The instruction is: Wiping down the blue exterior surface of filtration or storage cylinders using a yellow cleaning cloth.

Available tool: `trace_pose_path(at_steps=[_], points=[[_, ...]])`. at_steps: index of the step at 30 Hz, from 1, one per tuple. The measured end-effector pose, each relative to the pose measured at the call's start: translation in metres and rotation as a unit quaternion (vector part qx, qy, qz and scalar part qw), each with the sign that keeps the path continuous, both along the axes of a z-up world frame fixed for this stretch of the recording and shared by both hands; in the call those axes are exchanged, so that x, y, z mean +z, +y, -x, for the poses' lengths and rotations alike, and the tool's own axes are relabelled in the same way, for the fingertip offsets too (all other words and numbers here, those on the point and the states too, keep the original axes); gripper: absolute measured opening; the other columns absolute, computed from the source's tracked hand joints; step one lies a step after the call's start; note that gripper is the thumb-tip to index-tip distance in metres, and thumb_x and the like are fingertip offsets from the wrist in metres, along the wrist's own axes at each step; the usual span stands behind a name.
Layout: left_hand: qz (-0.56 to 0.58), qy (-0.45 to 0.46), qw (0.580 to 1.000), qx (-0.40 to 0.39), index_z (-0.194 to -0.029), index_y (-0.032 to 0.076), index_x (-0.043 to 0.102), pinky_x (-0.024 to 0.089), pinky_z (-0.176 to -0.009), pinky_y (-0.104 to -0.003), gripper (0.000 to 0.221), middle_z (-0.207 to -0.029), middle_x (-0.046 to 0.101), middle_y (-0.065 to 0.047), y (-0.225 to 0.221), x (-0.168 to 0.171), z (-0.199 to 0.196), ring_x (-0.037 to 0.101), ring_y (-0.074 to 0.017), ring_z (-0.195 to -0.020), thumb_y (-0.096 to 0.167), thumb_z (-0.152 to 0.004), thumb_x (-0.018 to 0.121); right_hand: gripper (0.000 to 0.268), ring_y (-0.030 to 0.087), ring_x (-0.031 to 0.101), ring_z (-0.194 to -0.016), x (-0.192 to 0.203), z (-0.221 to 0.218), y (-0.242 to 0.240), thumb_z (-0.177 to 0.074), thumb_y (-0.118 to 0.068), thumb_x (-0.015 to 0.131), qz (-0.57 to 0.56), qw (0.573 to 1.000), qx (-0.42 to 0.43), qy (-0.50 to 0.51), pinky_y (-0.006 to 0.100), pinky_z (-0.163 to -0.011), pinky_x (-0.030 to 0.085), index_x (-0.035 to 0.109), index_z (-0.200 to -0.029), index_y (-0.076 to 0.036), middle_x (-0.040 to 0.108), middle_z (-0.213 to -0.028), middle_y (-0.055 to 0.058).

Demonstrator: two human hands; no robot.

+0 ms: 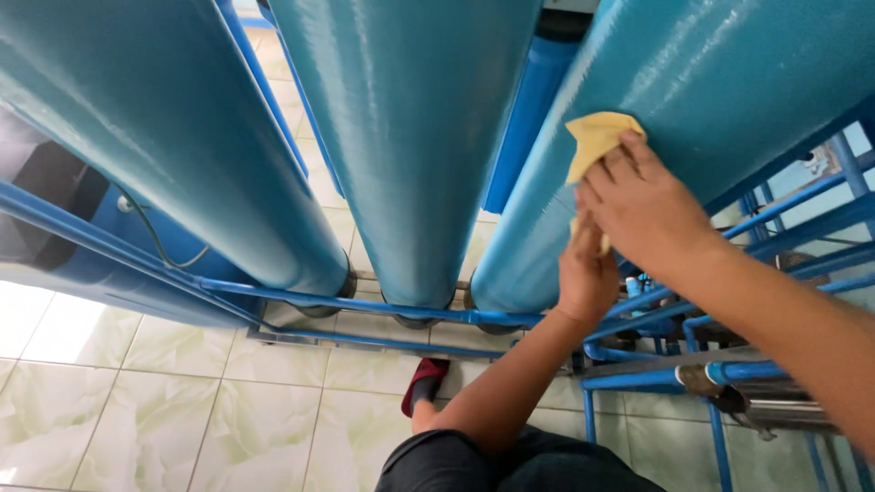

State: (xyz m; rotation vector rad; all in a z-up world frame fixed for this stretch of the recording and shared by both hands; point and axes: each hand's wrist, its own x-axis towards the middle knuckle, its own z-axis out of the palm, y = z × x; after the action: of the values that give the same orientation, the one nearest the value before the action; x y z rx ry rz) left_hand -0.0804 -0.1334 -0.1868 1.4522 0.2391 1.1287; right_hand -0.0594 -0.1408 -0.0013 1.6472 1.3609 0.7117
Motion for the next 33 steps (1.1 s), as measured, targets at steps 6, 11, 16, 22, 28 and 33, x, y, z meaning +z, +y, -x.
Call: trace_pose_path(at_steps=[6, 11, 16, 22, 28, 33], points=[[-0.035, 0.014, 0.986, -0.163, -0.139, 0.003, 0.058, 0.045, -0.121, -0.044, 0.06, -0.152, 0.054, -0.027, -0.004, 0.002, 0.027, 0.049, -0.0412, -0.147, -0.012, -0.082, 0.047, 0.051, 0.025, 0.051, -0.134, 0.024, 0.008, -0.038, -0.09, -0.036, 0.052, 0.069, 0.997, -0.039, -0.004, 0.046, -0.121, 0.02, 0.06, -0.138, -0.02, 0.06, -0.138, 0.005], [-0.094, -0.064, 0.993, -0.045, -0.164, 0.006, 0.042, 0.034, -0.133, -0.046, 0.081, -0.167, 0.039, -0.023, 0.04, 0.029, 0.029, 0.034, -0.0372, -0.161, -0.014, -0.085, 0.043, 0.065, 0.028, 0.049, -0.143, 0.04, -0.013, -0.024, -0.1, -0.059, 0.039, 0.051, 0.986, -0.086, -0.131, 0.052, -0.126, 0.014, 0.055, -0.145, -0.015, 0.061, -0.139, 0.008], [-0.155, -0.035, 0.987, 0.033, -0.162, 0.0, 0.022, 0.008, -0.131, -0.061, 0.09, -0.169, 0.012, -0.031, 0.055, 0.033, 0.008, 0.005, -0.0493, -0.161, -0.004, -0.078, 0.056, 0.072, 0.033, 0.045, -0.144, 0.024, -0.026, 0.007, -0.097, -0.059, 0.04, -0.006, 0.985, -0.077, -0.157, 0.056, -0.123, 0.009, 0.05, -0.151, -0.013, 0.055, -0.147, 0.012], [-0.106, -0.013, 0.993, -0.046, -0.165, -0.001, 0.018, 0.006, -0.134, -0.056, 0.088, -0.174, 0.012, -0.027, 0.062, 0.001, -0.037, 0.005, -0.0445, -0.165, -0.014, -0.084, 0.049, 0.08, 0.041, 0.037, -0.144, 0.002, -0.048, 0.064, -0.097, -0.058, 0.036, -0.02, 0.984, -0.14, -0.107, 0.059, -0.118, 0.001, 0.038, -0.157, -0.005, 0.041, -0.155, 0.02], [-0.034, -0.026, 0.998, -0.039, -0.165, -0.002, 0.023, 0.01, -0.137, -0.045, 0.08, -0.174, 0.023, -0.023, 0.107, -0.026, -0.086, 0.019, -0.037, -0.165, -0.021, -0.09, 0.044, 0.077, 0.043, 0.038, -0.143, -0.028, -0.095, 0.134, -0.098, -0.053, 0.038, -0.026, 0.975, -0.181, -0.127, 0.061, -0.117, -0.003, 0.04, -0.155, 0.001, 0.04, -0.157, 0.021], [0.011, 0.04, 0.997, -0.062, -0.163, -0.002, 0.024, 0.021, -0.131, -0.042, 0.072, -0.169, 0.029, -0.022, 0.121, -0.027, -0.075, 0.026, -0.0352, -0.159, -0.015, -0.097, 0.049, 0.076, 0.043, 0.04, -0.142, -0.039, -0.095, 0.156, -0.095, -0.051, 0.047, 0.011, 0.964, -0.244, -0.104, 0.064, -0.116, 0.003, 0.047, -0.149, 0.002, 0.045, -0.153, 0.024]])
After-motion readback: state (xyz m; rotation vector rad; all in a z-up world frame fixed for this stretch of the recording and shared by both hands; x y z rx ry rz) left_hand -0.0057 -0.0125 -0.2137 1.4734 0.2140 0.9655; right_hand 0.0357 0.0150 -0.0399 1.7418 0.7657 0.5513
